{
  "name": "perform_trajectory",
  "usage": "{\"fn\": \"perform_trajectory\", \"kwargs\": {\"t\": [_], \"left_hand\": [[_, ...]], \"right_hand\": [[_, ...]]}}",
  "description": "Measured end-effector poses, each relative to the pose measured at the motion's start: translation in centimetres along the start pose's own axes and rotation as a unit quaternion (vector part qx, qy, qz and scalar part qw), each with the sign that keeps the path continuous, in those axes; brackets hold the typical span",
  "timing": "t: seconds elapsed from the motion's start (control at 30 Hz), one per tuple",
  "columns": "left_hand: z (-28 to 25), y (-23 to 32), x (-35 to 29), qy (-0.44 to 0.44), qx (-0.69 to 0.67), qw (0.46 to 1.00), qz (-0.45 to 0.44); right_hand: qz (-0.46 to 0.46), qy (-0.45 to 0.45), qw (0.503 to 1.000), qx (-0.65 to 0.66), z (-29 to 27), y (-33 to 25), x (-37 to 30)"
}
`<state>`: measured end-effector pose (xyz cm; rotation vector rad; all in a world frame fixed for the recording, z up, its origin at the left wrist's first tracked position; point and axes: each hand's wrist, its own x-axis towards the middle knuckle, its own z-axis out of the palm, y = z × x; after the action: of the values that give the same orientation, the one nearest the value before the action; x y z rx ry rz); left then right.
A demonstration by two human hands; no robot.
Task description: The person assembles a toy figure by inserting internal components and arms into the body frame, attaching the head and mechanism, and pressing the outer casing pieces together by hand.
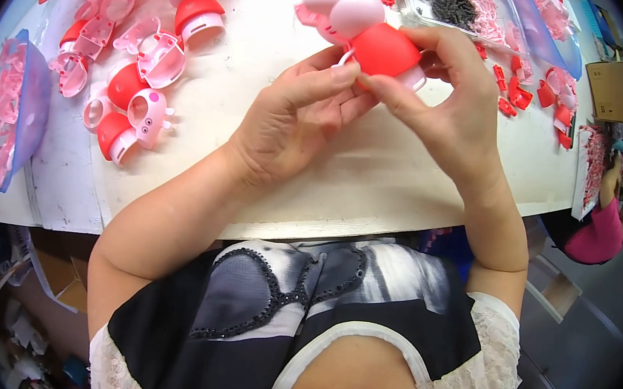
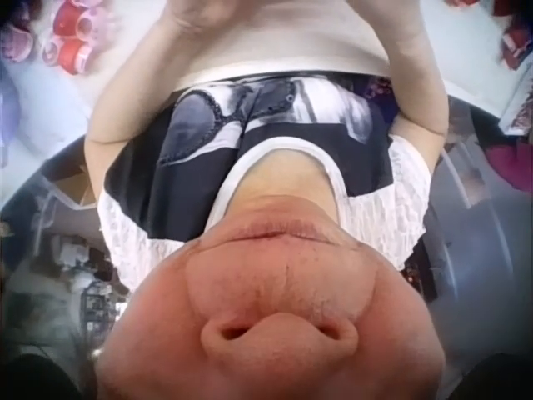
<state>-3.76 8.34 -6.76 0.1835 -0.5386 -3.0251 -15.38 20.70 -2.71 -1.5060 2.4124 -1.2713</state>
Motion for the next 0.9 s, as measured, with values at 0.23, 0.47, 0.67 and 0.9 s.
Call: {"fn": "perform_trajectory", "kwargs": {"t": [0.23, 0.47, 0.67, 0.9], "left_hand": [[0.5, -0.1, 0.0, 0.09, 0.111, 0.989, 0.023], [0.0, 0.4, 0.4, 0.057, 0.231, 0.97, 0.051], [-0.4, 0.6, 0.4, 0.065, 0.276, 0.958, 0.037], [0.2, 0.5, 0.6, 0.081, 0.25, 0.965, 0.002]], "right_hand": [[-0.128, 0.01, 0.989, -0.077, 1.1, 0.1, -0.9], [0.227, -0.21, 0.907, 0.286, -0.7, 0.9, -0.6], [0.159, -0.177, 0.93, 0.279, -0.7, 1.5, -0.7], [0.197, -0.178, 0.906, 0.331, -0.3, 1.7, -0.9]]}}
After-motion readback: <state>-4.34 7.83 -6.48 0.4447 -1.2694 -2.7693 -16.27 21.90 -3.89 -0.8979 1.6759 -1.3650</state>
